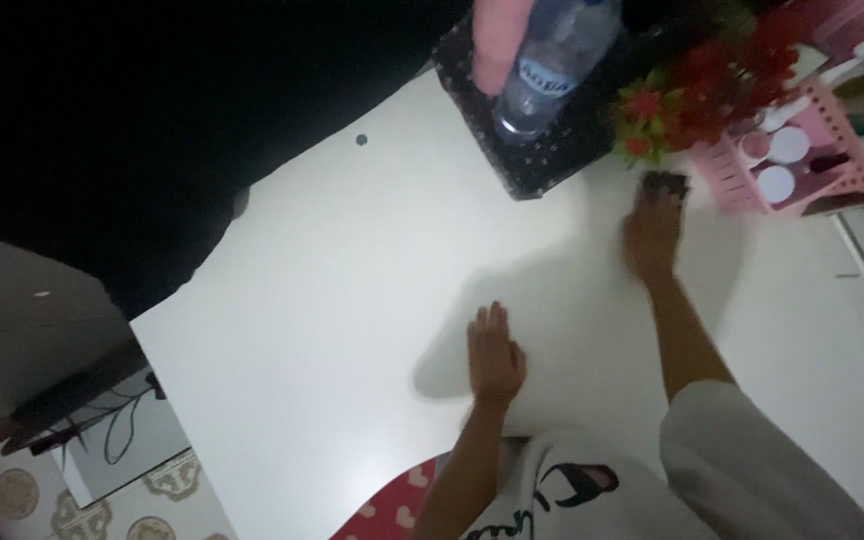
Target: The person wipes a white tabletop with a small dark cloth, moving it across the surface in repeated strokes. They shift items like a flower arrangement and a water bottle to reach different areas, then continue wiping the remaining surface.
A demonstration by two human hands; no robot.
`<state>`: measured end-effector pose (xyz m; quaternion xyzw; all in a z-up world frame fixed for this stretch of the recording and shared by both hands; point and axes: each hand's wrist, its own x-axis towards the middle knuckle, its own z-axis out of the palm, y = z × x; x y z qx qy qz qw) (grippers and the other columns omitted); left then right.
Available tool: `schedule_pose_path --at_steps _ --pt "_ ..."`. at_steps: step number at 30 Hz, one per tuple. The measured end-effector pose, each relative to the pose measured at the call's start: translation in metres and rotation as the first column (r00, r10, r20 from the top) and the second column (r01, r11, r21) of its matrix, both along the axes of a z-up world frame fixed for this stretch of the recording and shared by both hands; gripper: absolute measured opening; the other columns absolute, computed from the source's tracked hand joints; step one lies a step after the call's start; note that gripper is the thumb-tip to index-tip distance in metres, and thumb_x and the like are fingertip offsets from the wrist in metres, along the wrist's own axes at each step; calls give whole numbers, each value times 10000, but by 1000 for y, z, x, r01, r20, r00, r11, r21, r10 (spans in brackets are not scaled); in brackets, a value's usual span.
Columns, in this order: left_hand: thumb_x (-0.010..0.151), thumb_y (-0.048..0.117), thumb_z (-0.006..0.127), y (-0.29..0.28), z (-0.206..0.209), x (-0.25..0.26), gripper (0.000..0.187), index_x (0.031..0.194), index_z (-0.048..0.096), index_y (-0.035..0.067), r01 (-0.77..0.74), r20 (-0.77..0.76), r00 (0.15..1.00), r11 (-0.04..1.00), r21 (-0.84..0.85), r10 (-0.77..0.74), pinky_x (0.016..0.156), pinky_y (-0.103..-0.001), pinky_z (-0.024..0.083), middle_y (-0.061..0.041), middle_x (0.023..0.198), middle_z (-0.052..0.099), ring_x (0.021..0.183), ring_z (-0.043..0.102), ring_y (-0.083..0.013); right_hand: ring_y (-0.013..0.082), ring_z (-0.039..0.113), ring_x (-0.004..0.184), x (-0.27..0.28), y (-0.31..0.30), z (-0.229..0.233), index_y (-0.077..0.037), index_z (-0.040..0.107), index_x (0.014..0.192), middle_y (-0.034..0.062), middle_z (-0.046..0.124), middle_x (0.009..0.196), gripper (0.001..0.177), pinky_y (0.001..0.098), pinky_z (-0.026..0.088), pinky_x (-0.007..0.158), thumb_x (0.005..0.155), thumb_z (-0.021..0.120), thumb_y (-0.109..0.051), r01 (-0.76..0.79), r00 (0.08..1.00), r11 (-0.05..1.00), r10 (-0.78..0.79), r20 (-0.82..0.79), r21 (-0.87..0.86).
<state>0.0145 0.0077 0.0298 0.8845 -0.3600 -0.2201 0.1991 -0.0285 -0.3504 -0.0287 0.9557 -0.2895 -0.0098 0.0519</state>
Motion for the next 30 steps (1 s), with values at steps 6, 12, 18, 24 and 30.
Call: schedule_pose_path --at_steps 6,12,18,24,30 --pt "1077 237 233 7 9 12 594 1629 89 74 184 -78 983 945 270 -169 1288 -447 -38 -108 1712 28 1577 41 -288 464 325 1465 50 135 -3 -43 360 1572 261 340 1588 547 609 293 1164 1088 406 -294 61 984 970 -98 151 235" --pt "980 385 463 46 -64 16 340 875 702 168 395 219 869 889 230 -443 773 -442 390 -54 888 693 792 625 -235 326 381 1481 101 284 -8 -106 470 1491 128 441 1569 560 535 245 1221 1008 516 -386 -416 893 854 320 315 312" --pt "1038 150 461 118 -12 58 551 1575 351 91 531 325 824 833 -157 -464 1263 -428 163 -121 1632 335 1498 318 -264 339 513 1351 77 202 6 -135 560 1399 125 566 1416 390 509 331 1142 1069 423 -293 -232 971 808 223 82 541" --pt "1069 212 314 120 10 60 577 1622 211 81 600 67 781 775 196 -621 1287 -432 87 -111 1688 196 1542 219 -258 410 208 1541 4 136 16 -142 191 1647 185 193 1688 591 555 232 1198 1102 335 -320 125 992 948 -124 -22 292" --pt "1073 206 342 140 8 90 570 1610 232 47 321 74 936 923 214 -343 1275 -456 90 -118 1683 213 1540 220 -263 414 286 1514 77 277 21 -59 302 1591 217 295 1643 577 541 230 1208 1087 342 -337 18 999 894 5 -49 448"
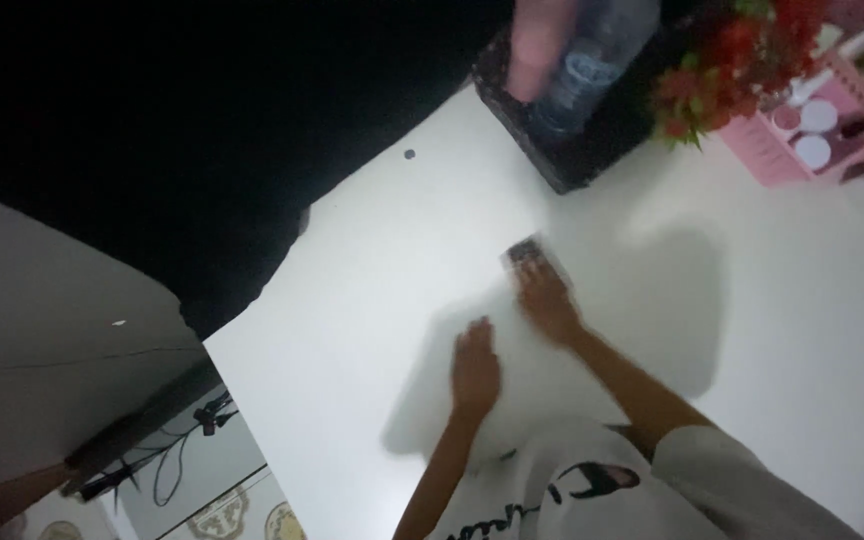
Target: The person wipes a white tabletop with a small dark cloth, moving it across the surface in repeated strokes. They shift items like a flower arrangement and a water bottle to reach different areas, then continue wiping the remaining surface.
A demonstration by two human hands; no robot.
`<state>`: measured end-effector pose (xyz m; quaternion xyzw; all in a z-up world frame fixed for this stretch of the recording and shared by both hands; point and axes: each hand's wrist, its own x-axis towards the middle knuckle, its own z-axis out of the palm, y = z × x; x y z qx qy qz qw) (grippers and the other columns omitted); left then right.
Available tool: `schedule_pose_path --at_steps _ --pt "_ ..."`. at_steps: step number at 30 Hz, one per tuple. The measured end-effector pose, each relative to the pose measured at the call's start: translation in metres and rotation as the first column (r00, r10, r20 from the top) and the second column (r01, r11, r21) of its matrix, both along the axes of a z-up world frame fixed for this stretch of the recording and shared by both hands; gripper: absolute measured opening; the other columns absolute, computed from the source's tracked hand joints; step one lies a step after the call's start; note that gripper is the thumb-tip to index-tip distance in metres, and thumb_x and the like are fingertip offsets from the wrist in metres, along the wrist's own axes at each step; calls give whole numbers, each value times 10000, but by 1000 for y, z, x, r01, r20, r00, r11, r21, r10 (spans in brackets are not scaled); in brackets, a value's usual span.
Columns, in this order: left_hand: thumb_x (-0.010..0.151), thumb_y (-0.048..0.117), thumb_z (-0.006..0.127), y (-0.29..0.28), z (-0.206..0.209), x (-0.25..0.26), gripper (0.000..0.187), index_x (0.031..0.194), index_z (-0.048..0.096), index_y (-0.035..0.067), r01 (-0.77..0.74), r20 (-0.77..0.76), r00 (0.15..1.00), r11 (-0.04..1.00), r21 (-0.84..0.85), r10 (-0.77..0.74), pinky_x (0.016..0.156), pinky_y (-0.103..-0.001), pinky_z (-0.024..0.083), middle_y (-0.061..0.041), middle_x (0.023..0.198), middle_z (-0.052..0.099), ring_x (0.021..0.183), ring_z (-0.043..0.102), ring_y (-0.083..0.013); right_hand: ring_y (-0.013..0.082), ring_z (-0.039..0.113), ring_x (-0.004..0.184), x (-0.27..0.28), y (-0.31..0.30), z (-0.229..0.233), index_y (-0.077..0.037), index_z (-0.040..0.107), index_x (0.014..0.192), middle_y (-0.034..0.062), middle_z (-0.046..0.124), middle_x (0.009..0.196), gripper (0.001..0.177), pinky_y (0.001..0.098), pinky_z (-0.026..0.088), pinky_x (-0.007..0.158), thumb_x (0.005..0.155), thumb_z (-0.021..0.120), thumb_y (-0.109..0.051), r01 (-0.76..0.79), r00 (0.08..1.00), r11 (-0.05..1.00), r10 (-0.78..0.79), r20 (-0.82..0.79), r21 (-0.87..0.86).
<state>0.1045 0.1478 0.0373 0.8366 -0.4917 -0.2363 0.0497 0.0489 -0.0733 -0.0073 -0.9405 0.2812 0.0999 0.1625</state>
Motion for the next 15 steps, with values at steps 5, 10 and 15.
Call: schedule_pose_path --at_steps 5,10,15 --pt "1118 310 283 46 24 86 592 1643 101 106 -266 301 942 874 406 148 1271 -447 62 -59 1719 67 1576 93 -221 366 526 1306 23 -9 0 -63 589 1359 163 566 1418 396 563 358 1127 1005 535 -232 -565 707 783 621 338 -260" --pt "1073 298 248 103 -36 149 603 1633 128 108 -521 229 823 851 -58 520 1267 -447 -33 -62 1718 41 1577 28 -245 323 615 1106 107 -42 56 -81 645 1068 127 640 1154 247 600 368 982 1017 555 -306 -137 989 964 148 30 -229" --pt "1040 273 359 58 -58 178 610 1610 257 81 -498 211 776 783 -373 594 1257 -495 67 -117 1695 198 1561 149 -324 255 111 1580 175 49 61 -251 129 1627 52 108 1727 552 460 121 1232 1104 283 -329 117 946 791 -273 175 600"
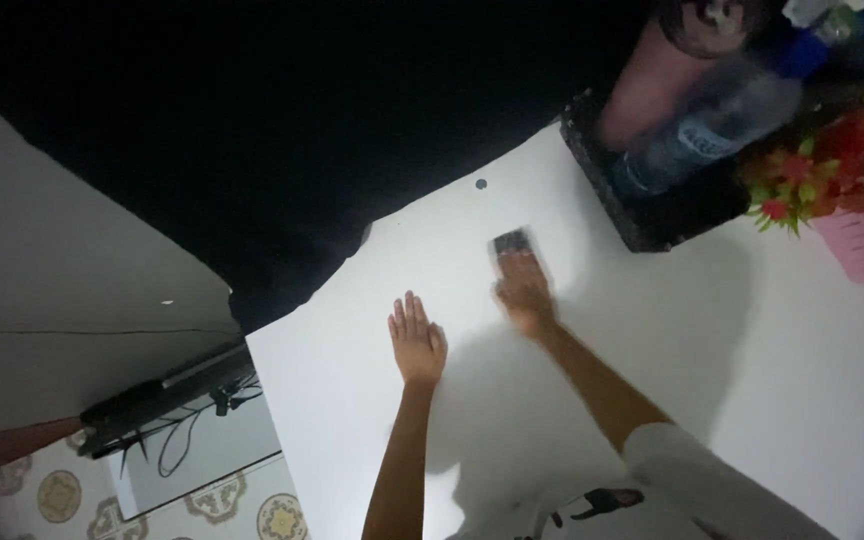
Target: The person wipes a white tabletop with a small dark cloth, moving it across the surface in repeated strokes. They shift items like a flower arrangement and a water bottle to reach different areas, then continue wiping the remaining surface.
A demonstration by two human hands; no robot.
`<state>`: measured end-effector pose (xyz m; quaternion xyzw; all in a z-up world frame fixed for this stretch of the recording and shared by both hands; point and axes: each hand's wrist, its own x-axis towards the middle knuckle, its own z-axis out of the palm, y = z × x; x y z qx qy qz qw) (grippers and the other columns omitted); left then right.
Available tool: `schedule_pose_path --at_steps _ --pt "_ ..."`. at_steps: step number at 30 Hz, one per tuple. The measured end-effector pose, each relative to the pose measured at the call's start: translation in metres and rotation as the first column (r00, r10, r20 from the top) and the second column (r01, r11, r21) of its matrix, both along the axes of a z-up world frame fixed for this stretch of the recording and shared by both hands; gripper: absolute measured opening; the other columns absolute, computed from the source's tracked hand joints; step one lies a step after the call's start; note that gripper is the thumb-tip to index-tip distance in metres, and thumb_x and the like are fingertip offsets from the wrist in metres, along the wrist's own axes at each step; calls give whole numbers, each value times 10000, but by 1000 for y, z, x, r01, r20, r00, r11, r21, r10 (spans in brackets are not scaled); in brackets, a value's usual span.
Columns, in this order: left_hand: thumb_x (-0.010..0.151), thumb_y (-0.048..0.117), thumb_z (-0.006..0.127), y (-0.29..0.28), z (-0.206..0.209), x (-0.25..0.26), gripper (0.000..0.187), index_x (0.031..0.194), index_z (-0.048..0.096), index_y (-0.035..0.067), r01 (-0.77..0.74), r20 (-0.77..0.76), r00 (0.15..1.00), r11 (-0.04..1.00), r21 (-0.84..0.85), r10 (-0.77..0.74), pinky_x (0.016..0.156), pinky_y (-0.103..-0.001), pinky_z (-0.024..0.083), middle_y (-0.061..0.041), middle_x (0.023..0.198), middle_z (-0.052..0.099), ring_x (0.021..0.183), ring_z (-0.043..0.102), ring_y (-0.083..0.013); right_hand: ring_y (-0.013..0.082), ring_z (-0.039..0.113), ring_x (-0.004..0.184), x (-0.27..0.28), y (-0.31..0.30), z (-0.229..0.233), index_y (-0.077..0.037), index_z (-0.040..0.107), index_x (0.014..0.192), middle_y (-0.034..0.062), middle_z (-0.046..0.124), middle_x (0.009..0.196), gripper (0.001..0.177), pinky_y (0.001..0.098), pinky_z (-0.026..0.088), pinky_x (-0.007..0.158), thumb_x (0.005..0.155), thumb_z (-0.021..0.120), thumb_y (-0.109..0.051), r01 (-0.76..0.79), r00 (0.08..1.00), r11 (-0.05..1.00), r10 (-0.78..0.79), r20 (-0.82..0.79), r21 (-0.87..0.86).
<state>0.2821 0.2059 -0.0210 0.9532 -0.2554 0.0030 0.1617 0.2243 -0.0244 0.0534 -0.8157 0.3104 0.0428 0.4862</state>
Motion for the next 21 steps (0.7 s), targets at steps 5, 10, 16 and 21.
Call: schedule_pose_path --at_steps 5,10,16,21 --pt "1039 318 257 -26 21 13 630 1625 175 103 5 -154 988 983 182 23 1276 -471 19 -79 1710 109 1572 78 -288 230 181 1565 19 2 -39 -307 270 1606 -11 219 1696 520 466 94 1267 1095 281 -405 -639 740 609 652 -162 -469" --pt "1036 331 248 -29 32 19 653 1630 114 93 10 -240 969 967 255 54 1267 -472 -13 -72 1713 27 1575 11 -281 323 401 1460 19 -89 -32 -45 464 1496 131 441 1580 428 478 233 1272 1095 408 -185 -265 908 569 419 -3 -779" --pt "1054 326 241 -34 58 28 648 1627 51 90 29 -375 923 959 282 82 1265 -476 -57 -84 1714 -19 1572 -42 -279 325 526 1301 87 -69 -38 -51 559 1377 172 565 1381 372 486 324 1133 1091 470 -270 -62 965 481 251 69 -875" --pt "1058 342 180 -30 53 30 644 1633 22 99 65 -458 883 940 336 103 1266 -465 -73 -73 1718 -43 1572 -75 -271 225 157 1574 185 90 29 -157 330 1570 91 234 1691 635 421 101 1293 1075 241 -545 -338 868 923 229 -442 -185"
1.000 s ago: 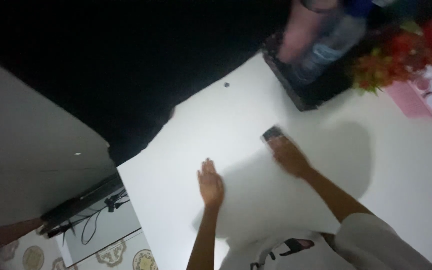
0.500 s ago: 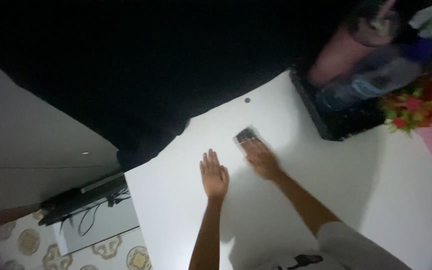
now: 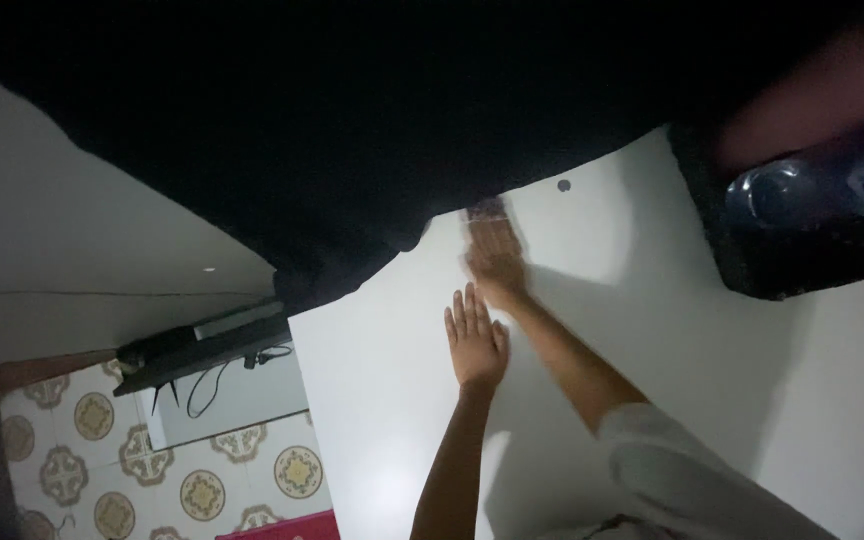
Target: The person wipes a white tabletop with a small dark cloth, moving it across the surface in repeated strokes. They shift items like a flower arrangement and a water bottle to reach different areas, then continue wiping the remaining surface.
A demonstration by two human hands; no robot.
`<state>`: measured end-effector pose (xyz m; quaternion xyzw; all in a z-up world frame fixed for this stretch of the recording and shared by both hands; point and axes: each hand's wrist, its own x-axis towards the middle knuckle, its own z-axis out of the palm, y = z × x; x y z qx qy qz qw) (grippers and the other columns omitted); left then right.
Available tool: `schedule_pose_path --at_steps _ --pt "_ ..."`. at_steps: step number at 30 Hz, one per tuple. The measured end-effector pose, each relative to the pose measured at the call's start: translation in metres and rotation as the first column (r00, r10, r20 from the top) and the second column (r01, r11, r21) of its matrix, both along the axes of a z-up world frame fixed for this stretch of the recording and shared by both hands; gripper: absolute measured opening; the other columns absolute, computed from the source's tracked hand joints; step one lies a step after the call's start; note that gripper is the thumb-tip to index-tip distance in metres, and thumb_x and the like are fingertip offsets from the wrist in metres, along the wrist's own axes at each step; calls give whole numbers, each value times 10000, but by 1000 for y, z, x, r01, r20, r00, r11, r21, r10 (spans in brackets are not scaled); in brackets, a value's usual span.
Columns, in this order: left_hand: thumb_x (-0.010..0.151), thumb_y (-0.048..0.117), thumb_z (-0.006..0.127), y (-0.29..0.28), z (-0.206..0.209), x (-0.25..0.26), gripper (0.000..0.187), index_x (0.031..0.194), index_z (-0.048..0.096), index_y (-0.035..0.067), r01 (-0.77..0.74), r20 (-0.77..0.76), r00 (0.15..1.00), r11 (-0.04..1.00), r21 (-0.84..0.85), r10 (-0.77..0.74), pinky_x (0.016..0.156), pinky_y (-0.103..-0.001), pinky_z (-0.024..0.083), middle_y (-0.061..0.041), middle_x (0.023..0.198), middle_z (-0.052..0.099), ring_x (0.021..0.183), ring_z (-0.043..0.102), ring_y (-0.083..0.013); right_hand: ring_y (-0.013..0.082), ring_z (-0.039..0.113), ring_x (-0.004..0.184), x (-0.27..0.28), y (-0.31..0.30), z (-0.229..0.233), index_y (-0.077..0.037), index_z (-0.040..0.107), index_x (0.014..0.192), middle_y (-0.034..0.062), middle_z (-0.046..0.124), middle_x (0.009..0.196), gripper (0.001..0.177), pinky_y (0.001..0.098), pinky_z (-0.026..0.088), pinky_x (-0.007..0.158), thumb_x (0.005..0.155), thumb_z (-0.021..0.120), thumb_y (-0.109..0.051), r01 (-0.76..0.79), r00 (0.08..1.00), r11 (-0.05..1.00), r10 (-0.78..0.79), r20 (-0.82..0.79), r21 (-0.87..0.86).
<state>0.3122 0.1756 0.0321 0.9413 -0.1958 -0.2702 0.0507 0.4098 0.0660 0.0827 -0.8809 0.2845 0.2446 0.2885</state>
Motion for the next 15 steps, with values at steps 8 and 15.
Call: schedule_pose_path --at_steps 8,15 --pt "961 342 474 5 11 3 621 1530 420 99 94 10 995 986 135 -96 1273 -534 1 -122 1599 387 1521 263 -317 243 355 1507 21 78 -86 -248 521 1491 36 423 1613 440 459 259 1224 1082 416 -374 -419 633 876 471 614 -241" --pt "1062 317 209 4 32 4 643 1628 18 80 -22 -42 999 997 -80 19 1268 -480 -78 -93 1714 -60 1572 -74 -289 247 164 1569 -25 -155 -64 -167 358 1613 78 247 1696 591 412 39 1284 1120 293 -485 2 955 994 32 296 -113"
